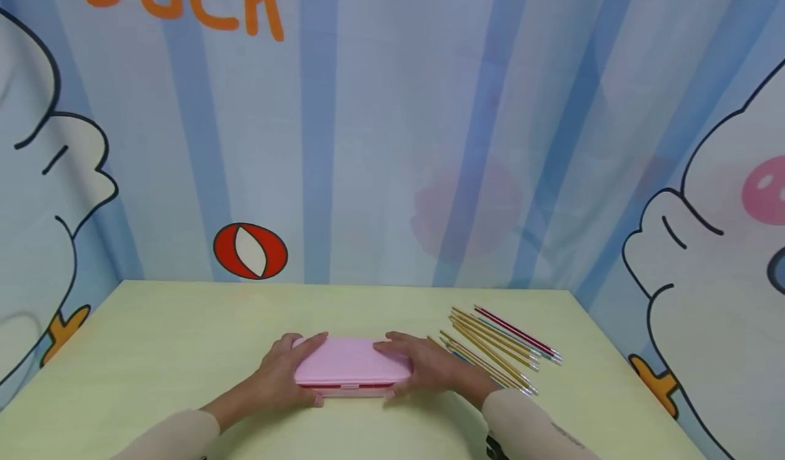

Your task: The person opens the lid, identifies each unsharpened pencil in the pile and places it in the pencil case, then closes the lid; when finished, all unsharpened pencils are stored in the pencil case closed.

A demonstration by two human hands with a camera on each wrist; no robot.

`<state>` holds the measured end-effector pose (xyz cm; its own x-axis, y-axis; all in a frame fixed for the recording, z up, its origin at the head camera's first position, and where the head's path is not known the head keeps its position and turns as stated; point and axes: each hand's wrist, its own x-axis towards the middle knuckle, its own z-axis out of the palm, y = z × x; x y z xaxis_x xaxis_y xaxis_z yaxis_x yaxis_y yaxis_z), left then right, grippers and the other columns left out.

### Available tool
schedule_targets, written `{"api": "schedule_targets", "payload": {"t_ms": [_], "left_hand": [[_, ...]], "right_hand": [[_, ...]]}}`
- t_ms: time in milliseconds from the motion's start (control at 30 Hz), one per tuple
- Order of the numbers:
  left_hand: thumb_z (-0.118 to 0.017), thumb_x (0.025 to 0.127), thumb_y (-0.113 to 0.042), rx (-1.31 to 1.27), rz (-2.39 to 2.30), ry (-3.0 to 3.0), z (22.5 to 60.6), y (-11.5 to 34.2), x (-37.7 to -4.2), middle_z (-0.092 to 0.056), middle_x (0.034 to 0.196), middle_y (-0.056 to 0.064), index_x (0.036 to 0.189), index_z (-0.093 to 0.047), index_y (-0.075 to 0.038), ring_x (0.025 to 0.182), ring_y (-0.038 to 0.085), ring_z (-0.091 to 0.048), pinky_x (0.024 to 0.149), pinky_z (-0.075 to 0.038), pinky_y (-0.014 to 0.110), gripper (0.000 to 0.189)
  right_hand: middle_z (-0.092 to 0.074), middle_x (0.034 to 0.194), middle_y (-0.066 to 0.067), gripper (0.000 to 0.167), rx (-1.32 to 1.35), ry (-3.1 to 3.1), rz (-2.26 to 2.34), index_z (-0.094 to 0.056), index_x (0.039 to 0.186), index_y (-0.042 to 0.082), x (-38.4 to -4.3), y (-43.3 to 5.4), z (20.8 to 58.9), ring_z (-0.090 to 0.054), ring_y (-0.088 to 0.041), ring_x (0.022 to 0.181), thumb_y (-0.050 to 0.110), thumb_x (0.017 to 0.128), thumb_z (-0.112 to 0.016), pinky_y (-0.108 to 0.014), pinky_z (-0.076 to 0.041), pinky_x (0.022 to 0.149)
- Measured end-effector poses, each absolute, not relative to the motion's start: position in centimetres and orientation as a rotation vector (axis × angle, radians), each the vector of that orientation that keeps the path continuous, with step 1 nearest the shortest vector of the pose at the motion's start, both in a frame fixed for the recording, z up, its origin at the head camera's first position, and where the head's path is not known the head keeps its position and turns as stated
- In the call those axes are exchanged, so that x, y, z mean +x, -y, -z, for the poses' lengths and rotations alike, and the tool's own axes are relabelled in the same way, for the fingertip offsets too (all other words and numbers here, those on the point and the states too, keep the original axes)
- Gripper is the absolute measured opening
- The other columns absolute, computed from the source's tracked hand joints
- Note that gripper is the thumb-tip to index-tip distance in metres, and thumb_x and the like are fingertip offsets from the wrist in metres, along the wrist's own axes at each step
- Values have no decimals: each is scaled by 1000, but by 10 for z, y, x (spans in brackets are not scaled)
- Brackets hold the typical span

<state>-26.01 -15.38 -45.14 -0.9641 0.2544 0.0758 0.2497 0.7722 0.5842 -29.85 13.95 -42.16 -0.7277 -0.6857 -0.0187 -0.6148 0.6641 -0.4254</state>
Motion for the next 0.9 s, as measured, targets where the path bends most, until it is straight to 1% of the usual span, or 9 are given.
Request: {"api": "schedule_targets", "payload": {"t_ms": [67, 133, 267, 467, 567, 633, 700, 800, 900], "left_hand": [[-96, 61, -33, 423, -984, -2915, 452, 157, -261, -46, 137, 19, 152, -43, -21, 123, 35, -45, 100, -43, 60, 106], [-95, 62, -32, 411, -1011, -2855, 451, 161, -263, -44, 142, 17, 155, -38, -23, 127, 34, -45, 102, -44, 61, 109], [-94, 64, -33, 419, -1098, -2740, 448, 172, -267, -41, 151, 15, 159, -27, -24, 134, 35, -43, 106, -40, 63, 116], [-93, 66, -31, 502, -1176, -2671, 443, 180, -269, -40, 152, 21, 160, -22, -16, 138, 44, -38, 110, -33, 66, 118], [-93, 66, -29, 542, -1178, -2671, 444, 181, -270, -38, 154, 25, 160, -20, -13, 140, 47, -35, 111, -31, 66, 120], [-94, 66, -29, 551, -1186, -2674, 444, 180, -269, -36, 155, 26, 160, -19, -12, 141, 48, -34, 112, -30, 66, 121], [-94, 66, -29, 549, -1191, -2678, 443, 180, -269, -36, 156, 26, 160, -19, -11, 141, 48, -35, 112, -29, 65, 121], [-93, 67, -29, 521, -1188, -2684, 443, 179, -268, -38, 155, 25, 160, -19, -12, 140, 46, -37, 112, -31, 65, 120], [-93, 67, -29, 492, -1184, -2686, 443, 178, -267, -38, 156, 23, 160, -20, -14, 141, 46, -36, 111, -31, 65, 120]], "right_hand": [[-41, 156, -20, 83, -1052, -2688, 597, -49, 148, 18, -299, -139, 422, -47, -40, 139, 41, 77, -85, -60, -36, 111], [-40, 156, -20, 80, -1024, -2672, 612, -49, 149, 18, -298, -139, 422, -45, -40, 140, 43, 80, -83, -59, -36, 112], [-39, 157, -20, 76, -968, -2649, 643, -48, 149, 18, -298, -140, 419, -42, -40, 142, 43, 84, -78, -60, -35, 112], [-40, 156, -21, 73, -941, -2597, 703, -49, 149, 15, -300, -141, 415, -39, -38, 144, 40, 86, -77, -58, -33, 114], [-43, 156, -16, 70, -921, -2546, 764, -48, 149, 14, -299, -144, 412, -39, -35, 145, 36, 89, -76, -57, -33, 114], [-45, 155, -14, 70, -926, -2534, 782, -48, 148, 12, -297, -147, 410, -39, -35, 145, 33, 88, -77, -56, -33, 114], [-45, 154, -14, 73, -957, -2563, 717, -48, 148, 12, -295, -149, 411, -40, -35, 144, 35, 86, -79, -55, -34, 114], [-45, 153, -17, 80, -1033, -2631, 580, -48, 148, 13, -292, -149, 412, -44, -37, 141, 41, 81, -82, -54, -37, 113], [-44, 153, -19, 80, -1057, -2670, 500, -48, 149, 15, -291, -149, 413, -45, -37, 140, 45, 81, -80, -53, -38, 112]]}}
